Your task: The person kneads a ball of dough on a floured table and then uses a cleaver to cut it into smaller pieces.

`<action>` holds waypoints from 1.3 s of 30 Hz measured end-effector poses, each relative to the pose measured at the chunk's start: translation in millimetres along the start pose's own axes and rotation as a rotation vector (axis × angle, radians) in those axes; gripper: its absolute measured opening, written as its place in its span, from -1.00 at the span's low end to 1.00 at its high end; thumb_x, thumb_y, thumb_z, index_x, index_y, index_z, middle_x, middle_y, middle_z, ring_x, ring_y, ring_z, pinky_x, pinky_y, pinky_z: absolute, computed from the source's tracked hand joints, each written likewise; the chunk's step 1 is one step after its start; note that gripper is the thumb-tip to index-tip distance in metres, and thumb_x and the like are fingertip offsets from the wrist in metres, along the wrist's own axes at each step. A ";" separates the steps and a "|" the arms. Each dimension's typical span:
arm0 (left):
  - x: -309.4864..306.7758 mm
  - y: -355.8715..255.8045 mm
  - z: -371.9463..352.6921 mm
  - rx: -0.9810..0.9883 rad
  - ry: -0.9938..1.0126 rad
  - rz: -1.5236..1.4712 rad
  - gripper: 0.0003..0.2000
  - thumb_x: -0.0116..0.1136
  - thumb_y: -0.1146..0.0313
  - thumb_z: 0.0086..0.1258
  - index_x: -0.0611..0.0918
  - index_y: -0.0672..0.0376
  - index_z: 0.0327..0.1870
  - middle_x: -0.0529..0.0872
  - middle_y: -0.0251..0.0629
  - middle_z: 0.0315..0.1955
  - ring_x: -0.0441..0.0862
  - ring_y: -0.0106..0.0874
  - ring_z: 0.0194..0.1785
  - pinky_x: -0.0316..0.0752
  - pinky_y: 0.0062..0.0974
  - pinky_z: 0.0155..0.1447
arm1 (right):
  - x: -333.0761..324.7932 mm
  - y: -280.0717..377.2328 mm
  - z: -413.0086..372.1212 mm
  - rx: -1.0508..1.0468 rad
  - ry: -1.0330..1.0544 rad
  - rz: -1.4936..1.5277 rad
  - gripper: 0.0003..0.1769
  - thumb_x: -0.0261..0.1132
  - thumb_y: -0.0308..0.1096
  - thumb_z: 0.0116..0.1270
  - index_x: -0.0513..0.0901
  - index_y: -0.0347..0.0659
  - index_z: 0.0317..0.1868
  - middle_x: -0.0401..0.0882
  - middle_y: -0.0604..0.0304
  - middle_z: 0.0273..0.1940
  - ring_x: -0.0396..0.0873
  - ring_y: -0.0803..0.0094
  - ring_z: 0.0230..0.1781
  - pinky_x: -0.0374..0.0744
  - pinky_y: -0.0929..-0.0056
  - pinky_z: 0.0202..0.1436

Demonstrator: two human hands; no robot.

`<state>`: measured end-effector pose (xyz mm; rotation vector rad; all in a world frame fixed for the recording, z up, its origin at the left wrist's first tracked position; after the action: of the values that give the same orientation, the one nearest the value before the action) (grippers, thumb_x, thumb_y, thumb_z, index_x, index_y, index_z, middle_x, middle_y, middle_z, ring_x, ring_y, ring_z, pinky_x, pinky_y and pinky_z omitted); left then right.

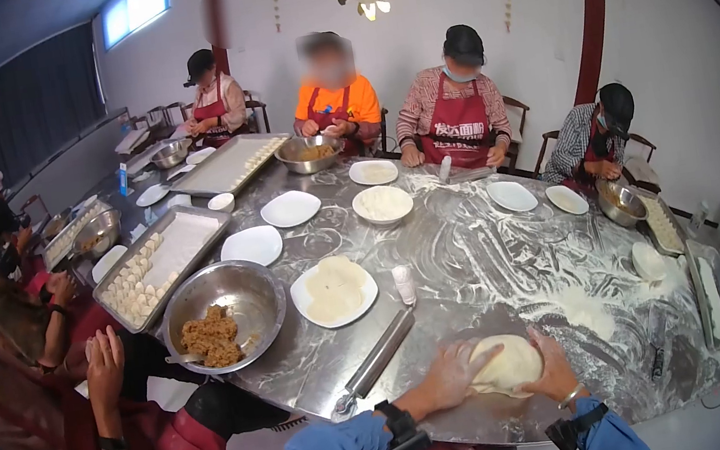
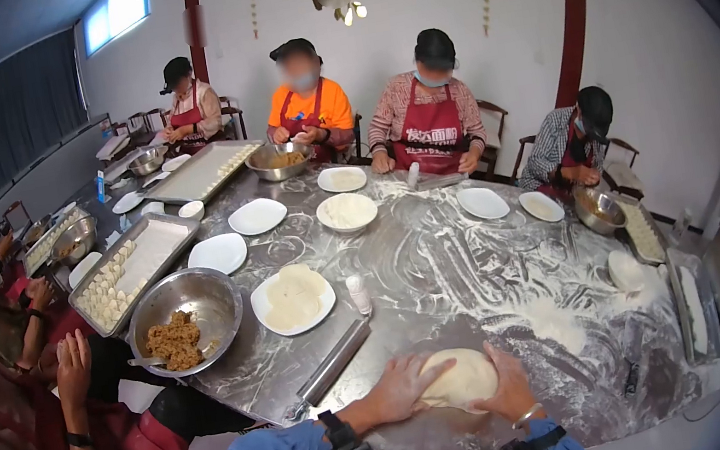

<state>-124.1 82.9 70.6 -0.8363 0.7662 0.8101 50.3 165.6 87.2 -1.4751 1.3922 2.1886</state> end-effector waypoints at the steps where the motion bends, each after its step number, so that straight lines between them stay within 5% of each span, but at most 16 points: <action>1: -8.1 -11.6 -5.9 0.006 -0.026 0.003 -0.15 0.31 0.21 0.08 0.14 -0.25 0.45 0.38 -0.05 0.18 0.38 -0.07 0.17 0.27 -0.11 0.17 | -1.5 3.2 -2.9 0.018 0.049 -0.070 0.34 0.61 0.07 -0.50 0.18 -0.20 0.38 0.26 -0.05 0.26 0.16 -0.01 0.32 0.06 0.03 0.40; 4: -14.5 -26.9 -19.7 0.006 0.106 0.077 -0.15 0.32 0.22 0.07 0.15 -0.26 0.44 0.37 -0.07 0.19 0.38 -0.10 0.16 0.29 -0.17 0.12 | 0.8 17.7 -12.3 -0.169 -0.006 -0.390 0.31 0.61 0.07 -0.52 0.23 -0.17 0.35 0.25 -0.07 0.24 0.13 -0.06 0.31 0.06 -0.01 0.38; 8: -29.0 -24.5 -24.3 -0.132 0.066 -0.017 -0.08 0.41 0.21 -0.04 0.17 -0.30 0.43 0.40 -0.08 0.14 0.39 -0.10 0.13 0.31 -0.18 0.10 | 31.0 6.0 -26.8 -0.204 -0.001 -0.206 0.26 0.61 0.08 -0.56 0.30 -0.14 0.29 0.24 -0.11 0.24 0.11 -0.13 0.31 0.04 -0.04 0.38; 13: 1.9 -23.7 -34.7 -0.143 0.005 0.015 -0.06 0.43 0.25 -0.10 0.19 -0.26 0.42 0.42 -0.09 0.08 0.39 -0.07 0.13 0.37 -0.11 0.09 | 55.4 -2.4 -69.4 -0.164 -0.424 -0.308 -0.04 0.48 -0.10 -0.31 0.35 -0.19 0.20 0.22 -0.17 0.24 0.11 -0.18 0.29 0.06 -0.09 0.36; 16: 4.8 -16.6 -19.4 -0.191 0.054 -0.066 -0.10 0.39 0.32 -0.06 0.20 -0.24 0.42 0.43 -0.07 0.07 0.40 -0.05 0.12 0.39 -0.09 0.08 | 52.2 -11.0 -57.8 -0.149 -0.410 -0.309 -0.13 0.40 -0.20 -0.21 0.34 -0.22 0.21 0.23 -0.20 0.23 0.13 -0.20 0.27 0.11 -0.08 0.34; 20: 12.8 12.9 22.4 -0.227 0.015 -0.068 -0.15 0.33 0.38 -0.01 0.22 -0.24 0.41 0.43 -0.05 0.07 0.40 -0.05 0.13 0.38 -0.15 0.10 | 33.9 -27.9 -19.2 -0.063 -0.344 -0.189 -0.10 0.44 -0.22 -0.24 0.33 -0.22 0.22 0.24 -0.20 0.22 0.15 -0.19 0.27 0.15 -0.03 0.33; 22: 13.9 12.5 23.1 -0.136 -0.085 0.076 -0.13 0.34 0.35 -0.03 0.22 -0.24 0.41 0.43 -0.06 0.10 0.38 -0.05 0.15 0.37 -0.15 0.12 | 27.1 -14.8 -11.9 -0.064 -0.470 -0.162 -0.05 0.49 -0.23 -0.27 0.34 -0.22 0.24 0.30 -0.15 0.20 0.17 -0.12 0.28 0.17 0.03 0.34; 24: 4.2 8.2 12.3 -0.047 -0.159 0.220 -0.12 0.36 0.33 -0.04 0.21 -0.24 0.41 0.42 -0.07 0.12 0.37 -0.05 0.17 0.36 -0.15 0.14 | 14.3 -2.5 -27.2 -0.050 -0.407 -0.164 0.01 0.55 -0.22 -0.34 0.35 -0.21 0.25 0.34 -0.10 0.19 0.20 -0.06 0.28 0.17 0.03 0.34; 26: -8.4 1.4 -10.3 -0.083 0.129 -0.023 -0.08 0.40 0.25 -0.07 0.19 -0.24 0.42 0.37 -0.09 0.18 0.31 -0.04 0.23 0.31 -0.07 0.18 | 4.3 -1.8 -31.9 -0.105 -0.111 -0.131 0.12 0.59 -0.17 -0.39 0.30 -0.23 0.30 0.28 -0.13 0.24 0.16 -0.07 0.31 0.13 0.03 0.38; 28: -22.7 1.3 -8.5 -0.158 0.246 -0.071 -0.03 0.45 0.16 -0.11 0.16 -0.25 0.43 0.31 -0.09 0.25 0.25 -0.04 0.29 0.25 0.00 0.22 | 6.5 -14.6 -30.5 -0.020 -0.141 -0.238 0.25 0.61 -0.03 -0.44 0.22 -0.25 0.35 0.20 -0.18 0.30 0.13 -0.07 0.34 0.12 0.06 0.40; 30: -36.3 0.5 3.3 -0.259 0.231 -0.040 0.02 0.47 0.09 -0.14 0.13 -0.26 0.44 0.27 -0.06 0.28 0.24 -0.02 0.30 0.22 0.02 0.25 | 14.4 -6.1 -21.5 -0.212 -0.125 -0.192 0.30 0.60 0.06 -0.44 0.18 -0.24 0.37 0.19 -0.19 0.30 0.12 -0.07 0.34 0.11 0.05 0.40; 37: 13.1 21.6 1.7 -0.204 0.366 -0.180 0.00 0.39 -0.17 -0.14 0.17 -0.20 0.42 0.34 0.01 0.22 0.34 0.03 0.21 0.37 -0.02 0.14 | 42.1 -30.3 -20.8 -0.127 -0.016 -0.140 0.29 0.57 0.13 -0.42 0.20 -0.36 0.33 0.21 -0.11 0.30 0.10 -0.10 0.35 0.08 0.00 0.43; 39: 21.1 24.6 6.5 -0.242 0.377 -0.160 -0.02 0.38 -0.19 -0.13 0.19 -0.19 0.41 0.36 0.00 0.19 0.35 0.03 0.20 0.36 -0.01 0.15 | 38.4 -26.8 -22.5 -0.274 -0.120 -0.100 0.10 0.55 0.09 -0.28 0.32 -0.27 0.27 0.32 -0.11 0.22 0.18 -0.09 0.29 0.13 0.02 0.37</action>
<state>-133.3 105.2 48.1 -1.2741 0.9285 0.6158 60.9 150.2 38.7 -1.4309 0.9909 2.4331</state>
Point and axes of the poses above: each hand's wrist, its own z-axis towards the middle knuckle, its own x-axis out of the palm, y = z × x, the point moved 6 cm from there along z, towards the middle knuckle
